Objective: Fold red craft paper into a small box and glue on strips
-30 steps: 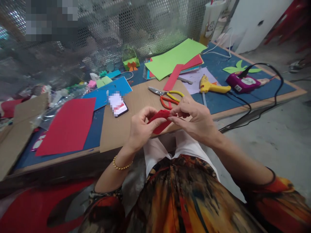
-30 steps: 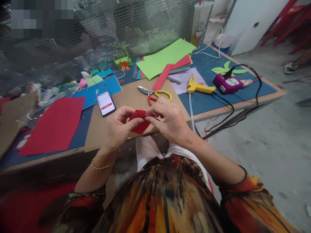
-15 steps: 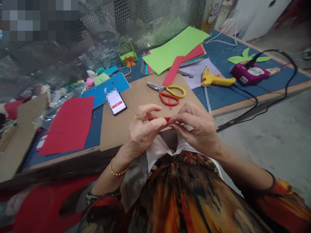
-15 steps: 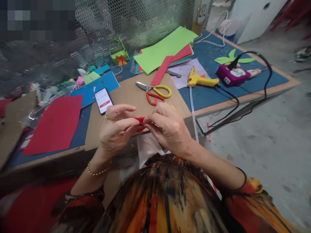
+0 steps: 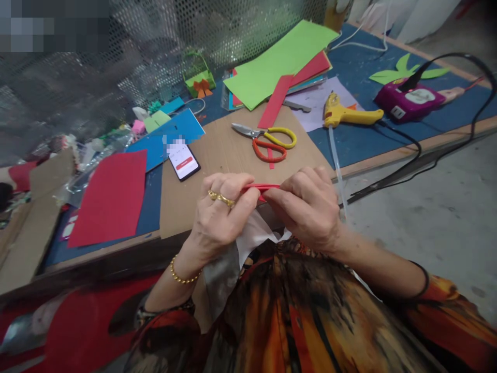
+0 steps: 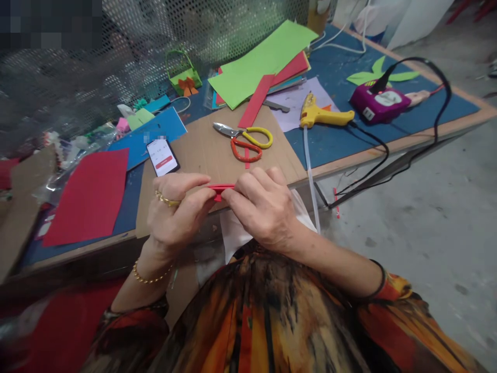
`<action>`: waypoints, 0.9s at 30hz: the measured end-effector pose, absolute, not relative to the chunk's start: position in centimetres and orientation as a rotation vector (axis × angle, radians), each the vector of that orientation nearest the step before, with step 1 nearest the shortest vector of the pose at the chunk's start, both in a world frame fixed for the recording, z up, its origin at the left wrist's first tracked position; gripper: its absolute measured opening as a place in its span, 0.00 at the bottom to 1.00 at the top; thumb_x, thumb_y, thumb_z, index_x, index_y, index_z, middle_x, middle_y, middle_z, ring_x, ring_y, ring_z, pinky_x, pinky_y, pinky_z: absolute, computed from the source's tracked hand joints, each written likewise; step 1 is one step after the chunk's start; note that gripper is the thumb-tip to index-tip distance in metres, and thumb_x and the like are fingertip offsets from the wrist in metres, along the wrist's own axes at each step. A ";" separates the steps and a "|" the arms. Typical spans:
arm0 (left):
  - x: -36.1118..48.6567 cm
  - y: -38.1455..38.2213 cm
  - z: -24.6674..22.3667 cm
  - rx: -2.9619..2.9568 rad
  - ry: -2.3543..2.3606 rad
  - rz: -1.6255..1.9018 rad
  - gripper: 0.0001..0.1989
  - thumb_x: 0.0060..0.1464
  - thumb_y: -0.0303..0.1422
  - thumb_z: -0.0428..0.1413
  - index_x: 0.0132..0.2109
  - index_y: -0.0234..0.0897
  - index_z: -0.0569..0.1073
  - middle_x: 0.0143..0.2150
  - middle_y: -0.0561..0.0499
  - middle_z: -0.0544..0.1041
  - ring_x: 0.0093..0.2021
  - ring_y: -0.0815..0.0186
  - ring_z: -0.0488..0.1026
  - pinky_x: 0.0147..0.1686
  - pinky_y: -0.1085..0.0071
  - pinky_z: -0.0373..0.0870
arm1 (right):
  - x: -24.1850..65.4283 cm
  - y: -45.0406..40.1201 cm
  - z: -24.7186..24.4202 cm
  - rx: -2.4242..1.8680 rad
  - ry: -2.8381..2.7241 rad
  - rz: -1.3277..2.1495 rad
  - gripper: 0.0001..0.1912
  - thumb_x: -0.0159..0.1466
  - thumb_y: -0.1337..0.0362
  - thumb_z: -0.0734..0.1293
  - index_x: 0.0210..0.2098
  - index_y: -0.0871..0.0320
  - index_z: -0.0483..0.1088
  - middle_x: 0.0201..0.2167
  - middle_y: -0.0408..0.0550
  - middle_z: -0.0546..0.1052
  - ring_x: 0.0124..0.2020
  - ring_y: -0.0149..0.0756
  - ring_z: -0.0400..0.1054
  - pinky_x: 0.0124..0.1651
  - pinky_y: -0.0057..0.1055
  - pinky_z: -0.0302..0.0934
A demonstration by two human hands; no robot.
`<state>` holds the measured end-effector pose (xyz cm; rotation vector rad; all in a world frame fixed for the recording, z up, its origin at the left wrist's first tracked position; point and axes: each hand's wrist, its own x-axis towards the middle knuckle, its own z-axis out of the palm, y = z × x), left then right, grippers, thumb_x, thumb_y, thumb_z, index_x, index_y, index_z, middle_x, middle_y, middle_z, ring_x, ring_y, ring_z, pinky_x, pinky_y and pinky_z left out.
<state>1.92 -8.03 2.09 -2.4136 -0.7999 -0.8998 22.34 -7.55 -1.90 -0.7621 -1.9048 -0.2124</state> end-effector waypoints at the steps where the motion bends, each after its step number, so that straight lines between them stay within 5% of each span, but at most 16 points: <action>1: 1.9 -7.9 2.1 -2.388 -0.786 -0.888 0.04 0.68 0.25 0.59 0.46 0.38 0.76 0.46 0.46 0.82 0.44 0.61 0.78 0.46 0.62 0.71 | 22.3 -7.5 -2.1 -0.770 -1.899 -0.207 0.09 0.76 0.65 0.65 0.40 0.52 0.77 0.28 0.43 0.70 0.31 0.35 0.58 0.37 0.40 0.45; 10: 1.9 -7.5 2.2 -2.419 -0.761 -0.928 0.08 0.67 0.23 0.56 0.41 0.42 0.73 0.41 0.53 0.80 0.40 0.65 0.75 0.44 0.63 0.68 | 21.9 -7.3 -2.4 -0.732 -1.852 -0.266 0.06 0.75 0.68 0.66 0.41 0.54 0.75 0.27 0.43 0.72 0.31 0.36 0.58 0.37 0.40 0.46; 27: 1.5 -8.0 4.2 -2.391 -0.639 -0.659 0.07 0.69 0.23 0.56 0.47 0.39 0.77 0.48 0.46 0.84 0.46 0.60 0.79 0.46 0.61 0.72 | 22.6 -7.2 -3.0 -0.616 -1.914 -0.278 0.08 0.74 0.69 0.65 0.50 0.52 0.73 0.30 0.41 0.79 0.31 0.35 0.65 0.37 0.41 0.49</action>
